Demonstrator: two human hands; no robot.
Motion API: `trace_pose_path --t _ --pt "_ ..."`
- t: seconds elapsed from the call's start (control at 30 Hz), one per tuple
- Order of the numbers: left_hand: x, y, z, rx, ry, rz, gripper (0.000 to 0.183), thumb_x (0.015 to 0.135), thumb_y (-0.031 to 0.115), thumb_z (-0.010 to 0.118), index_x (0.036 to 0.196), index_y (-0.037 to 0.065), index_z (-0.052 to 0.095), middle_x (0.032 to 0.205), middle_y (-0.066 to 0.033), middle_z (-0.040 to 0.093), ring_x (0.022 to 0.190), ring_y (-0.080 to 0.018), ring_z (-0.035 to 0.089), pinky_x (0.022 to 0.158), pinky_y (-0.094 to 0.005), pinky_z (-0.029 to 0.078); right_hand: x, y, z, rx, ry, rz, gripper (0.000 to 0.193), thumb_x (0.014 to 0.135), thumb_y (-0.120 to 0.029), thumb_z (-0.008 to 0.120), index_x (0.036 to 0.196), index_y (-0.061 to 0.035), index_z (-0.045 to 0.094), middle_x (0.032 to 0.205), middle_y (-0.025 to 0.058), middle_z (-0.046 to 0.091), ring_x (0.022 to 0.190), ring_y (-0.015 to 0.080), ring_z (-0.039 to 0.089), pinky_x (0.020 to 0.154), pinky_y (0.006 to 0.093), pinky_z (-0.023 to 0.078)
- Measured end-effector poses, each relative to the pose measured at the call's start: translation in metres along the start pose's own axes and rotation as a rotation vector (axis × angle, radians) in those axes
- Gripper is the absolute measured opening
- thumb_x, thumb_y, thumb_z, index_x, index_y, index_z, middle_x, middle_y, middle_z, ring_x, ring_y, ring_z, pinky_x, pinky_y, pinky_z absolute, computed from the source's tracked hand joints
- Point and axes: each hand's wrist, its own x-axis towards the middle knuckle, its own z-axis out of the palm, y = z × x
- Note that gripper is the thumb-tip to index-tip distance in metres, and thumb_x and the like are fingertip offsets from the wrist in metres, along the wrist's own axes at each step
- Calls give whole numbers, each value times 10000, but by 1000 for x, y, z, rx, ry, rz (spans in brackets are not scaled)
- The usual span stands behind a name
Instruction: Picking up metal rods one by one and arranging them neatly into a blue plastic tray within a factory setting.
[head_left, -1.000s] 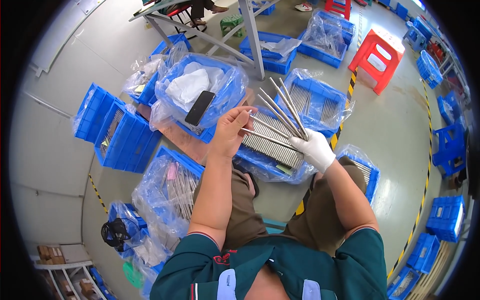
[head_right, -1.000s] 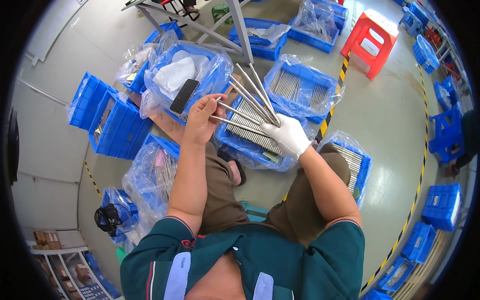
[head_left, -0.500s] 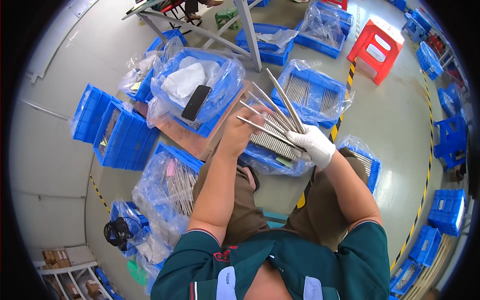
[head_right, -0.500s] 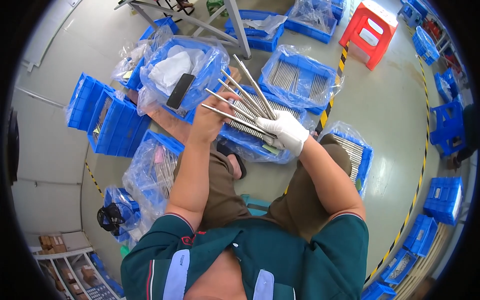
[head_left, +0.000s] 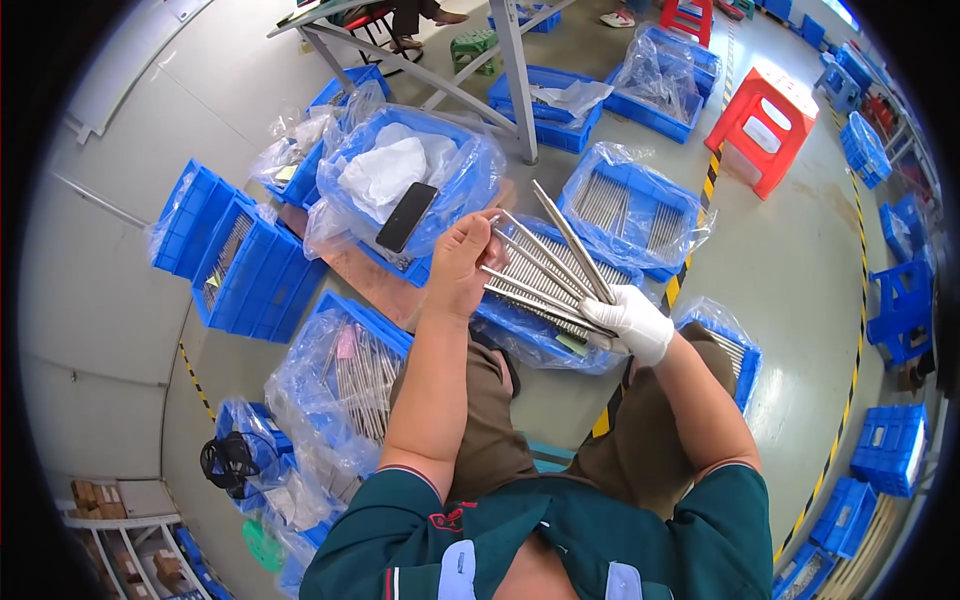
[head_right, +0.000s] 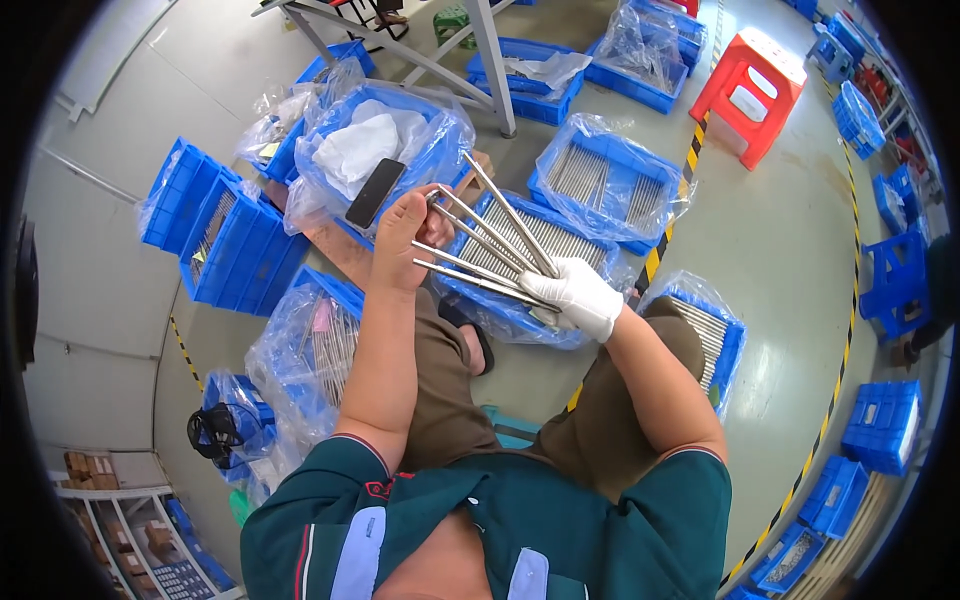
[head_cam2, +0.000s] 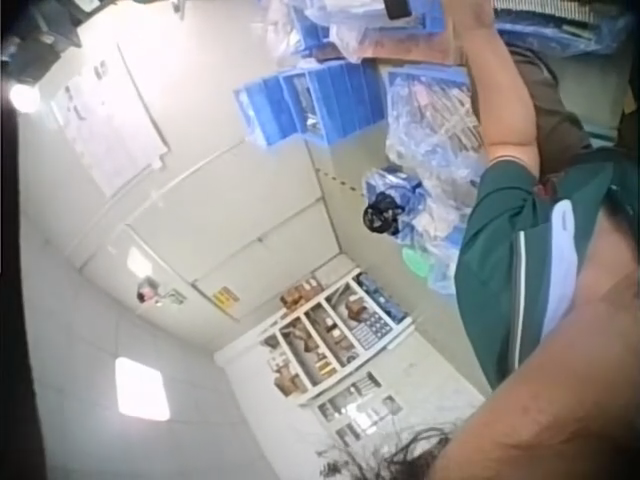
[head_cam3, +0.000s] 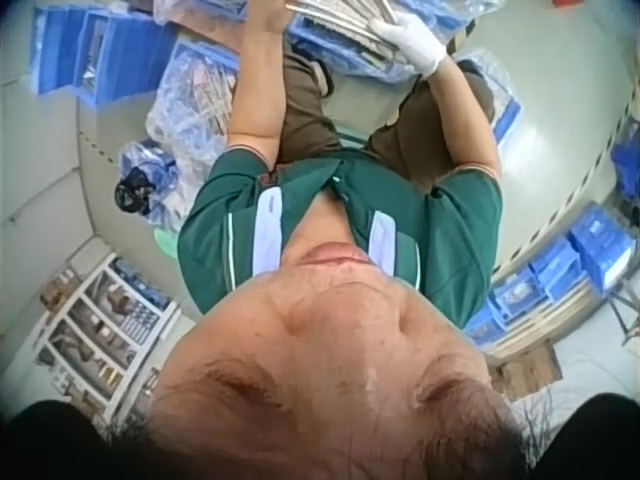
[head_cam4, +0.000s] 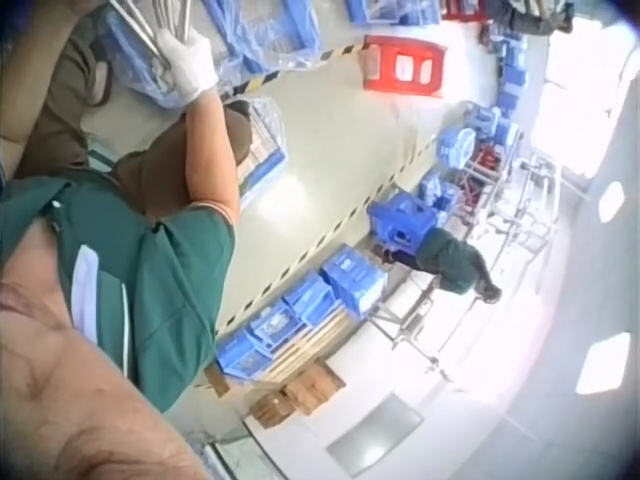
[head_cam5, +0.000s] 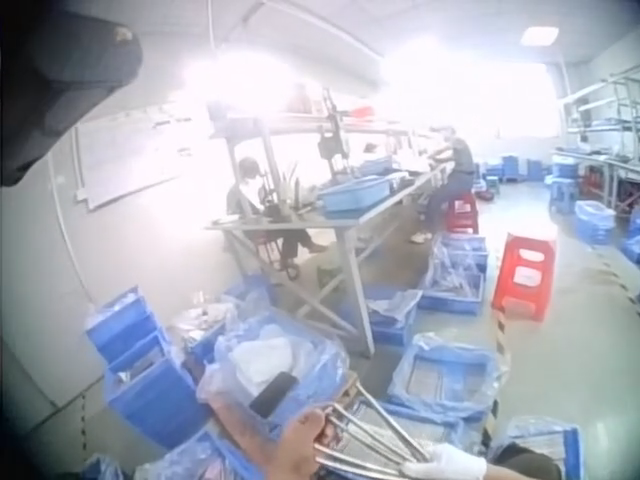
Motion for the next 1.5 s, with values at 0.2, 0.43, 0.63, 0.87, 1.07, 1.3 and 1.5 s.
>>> trace_pose_path --t 0.2,0.43,0.63,0.87,1.07,1.3,1.5 --pt "-3 -4 2 10 -101 -58 309 877 251 609 1075 15 591 692 -18 549 632 -104 510 573 -224 393 0 -2 -5 -12 -53 5 287 868 -332 608 885 -47 577 540 10 483 418 55 387 381 201 265" --pt "-11 -18 19 126 -203 -172 368 870 223 615 1123 -38 556 764 -30 574 686 -102 533 632 -226 434 2 -2 -3 44 -96 -43 299 864 -349 610 921 -57 574 529 13 475 401 51 371 364 203 237" --pt "-13 -21 16 131 -92 -50 288 898 182 571 1082 -40 570 869 -46 611 736 -92 561 662 -208 445 2 -1 -5 84 -125 -34 291 864 -357 607 900 -70 571 523 16 472 389 51 353 360 204 230" --pt "-5 -3 9 74 35 10 402 911 374 513 1078 11 556 812 -52 600 675 -148 573 587 -267 463 0 3 -10 15 -144 14 369 881 -430 558 824 -67 587 508 0 468 383 47 346 362 204 231" --pt "-5 -4 11 44 60 -27 393 907 382 522 1069 27 566 810 -53 605 662 -148 575 581 -254 458 1 0 -5 -71 -61 6 411 895 -462 514 787 -73 591 501 -3 480 390 43 365 366 199 250" --pt "-8 -8 14 -103 72 -90 404 874 405 569 1026 33 606 709 -25 586 609 -104 548 532 -236 428 -1 1 -3 77 40 -12 252 848 -258 649 901 -18 597 651 9 529 482 68 443 423 207 331" --pt "-9 -9 16 -48 43 -79 278 878 254 602 1036 25 596 734 -47 592 625 -113 548 542 -222 432 4 10 -6 112 26 2 235 850 -268 650 883 -43 588 690 -8 525 521 54 439 452 204 348"
